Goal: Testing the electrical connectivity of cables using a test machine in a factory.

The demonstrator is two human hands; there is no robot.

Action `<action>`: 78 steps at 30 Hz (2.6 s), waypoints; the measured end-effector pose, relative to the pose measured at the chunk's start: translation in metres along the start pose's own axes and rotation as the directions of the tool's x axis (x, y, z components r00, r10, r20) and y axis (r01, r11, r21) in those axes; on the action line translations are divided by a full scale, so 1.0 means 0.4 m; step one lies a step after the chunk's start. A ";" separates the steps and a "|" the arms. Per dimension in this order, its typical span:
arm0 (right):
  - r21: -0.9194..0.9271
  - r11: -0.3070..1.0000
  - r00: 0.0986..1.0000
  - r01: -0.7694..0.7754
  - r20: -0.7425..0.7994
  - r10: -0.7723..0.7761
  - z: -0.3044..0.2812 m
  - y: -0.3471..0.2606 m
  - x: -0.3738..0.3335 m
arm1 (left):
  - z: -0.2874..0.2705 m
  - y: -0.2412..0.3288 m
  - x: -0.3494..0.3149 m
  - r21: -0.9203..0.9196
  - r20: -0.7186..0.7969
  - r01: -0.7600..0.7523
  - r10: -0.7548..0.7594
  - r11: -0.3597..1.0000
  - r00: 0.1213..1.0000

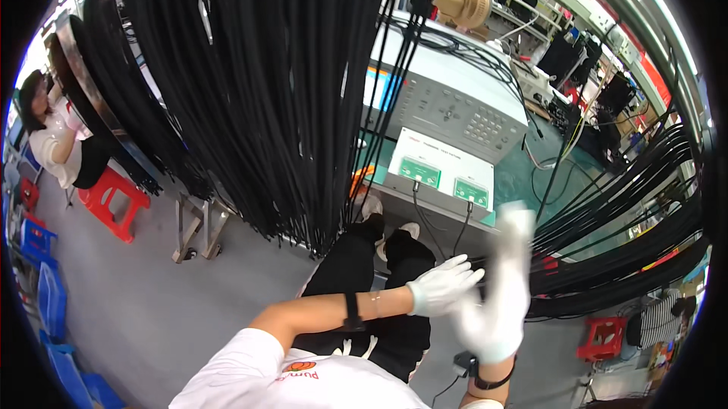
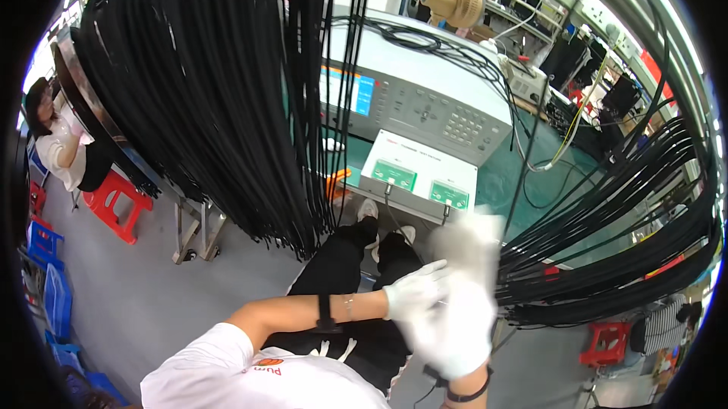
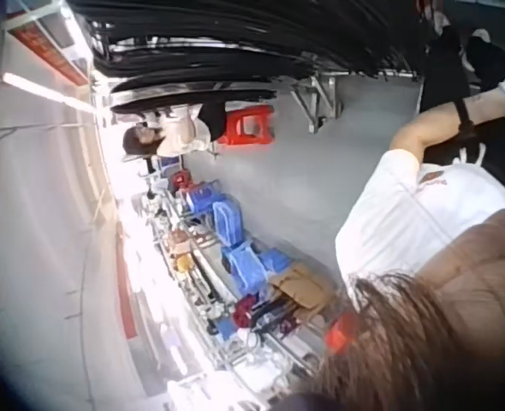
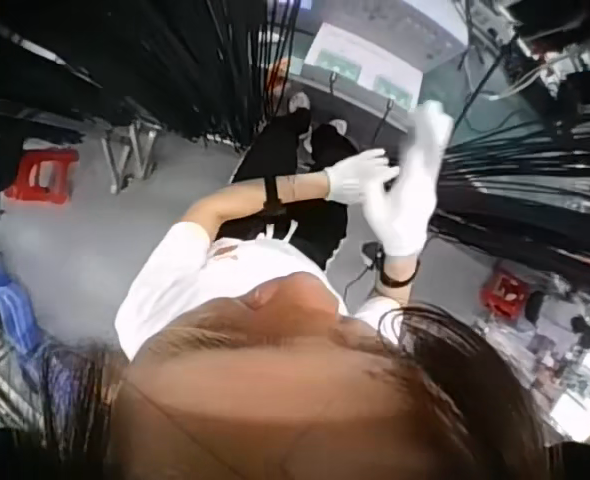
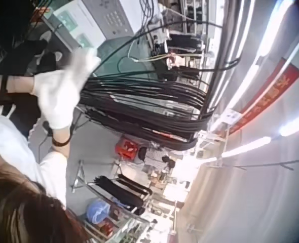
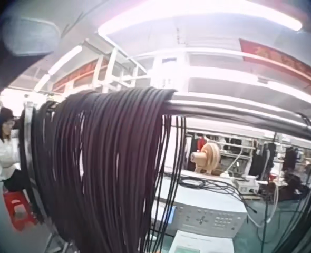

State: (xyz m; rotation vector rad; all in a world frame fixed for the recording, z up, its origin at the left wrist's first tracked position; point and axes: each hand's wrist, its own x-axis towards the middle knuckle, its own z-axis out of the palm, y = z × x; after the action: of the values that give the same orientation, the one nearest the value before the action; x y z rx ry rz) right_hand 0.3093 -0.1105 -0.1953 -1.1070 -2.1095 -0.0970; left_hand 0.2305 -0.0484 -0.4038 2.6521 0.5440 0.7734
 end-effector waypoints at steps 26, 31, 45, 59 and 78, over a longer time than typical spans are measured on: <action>0.950 0.261 0.654 0.173 -0.309 0.691 0.028 0.086 0.369 | -0.536 0.070 -0.165 0.207 -0.790 0.043 0.140 0.977 0.597; 0.889 0.446 0.880 -0.101 -0.130 0.458 0.234 0.038 0.148 | -0.306 0.041 -0.157 -0.211 -0.456 -0.014 -0.086 0.977 0.886; 0.776 0.071 0.769 -0.627 0.602 0.213 0.343 0.018 -0.254 | 0.081 -0.194 -0.364 -0.397 0.616 -0.468 -0.607 -0.790 0.503; 0.151 0.870 0.624 -0.470 0.754 0.206 0.391 0.107 -0.304 | -0.130 0.018 -0.345 -0.864 0.433 -0.013 -0.758 -0.503 0.488; 0.750 0.148 0.763 -0.645 0.640 0.083 0.386 0.031 -0.117 | -0.131 0.116 -0.347 -0.923 0.211 -0.130 -0.759 -0.362 0.616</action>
State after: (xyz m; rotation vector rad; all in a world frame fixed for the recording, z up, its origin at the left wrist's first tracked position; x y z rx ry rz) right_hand 0.2464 -0.0757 -0.3402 -0.7920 -1.5399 1.7189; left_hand 0.1051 -0.1399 -0.4046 0.3929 0.5056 1.0558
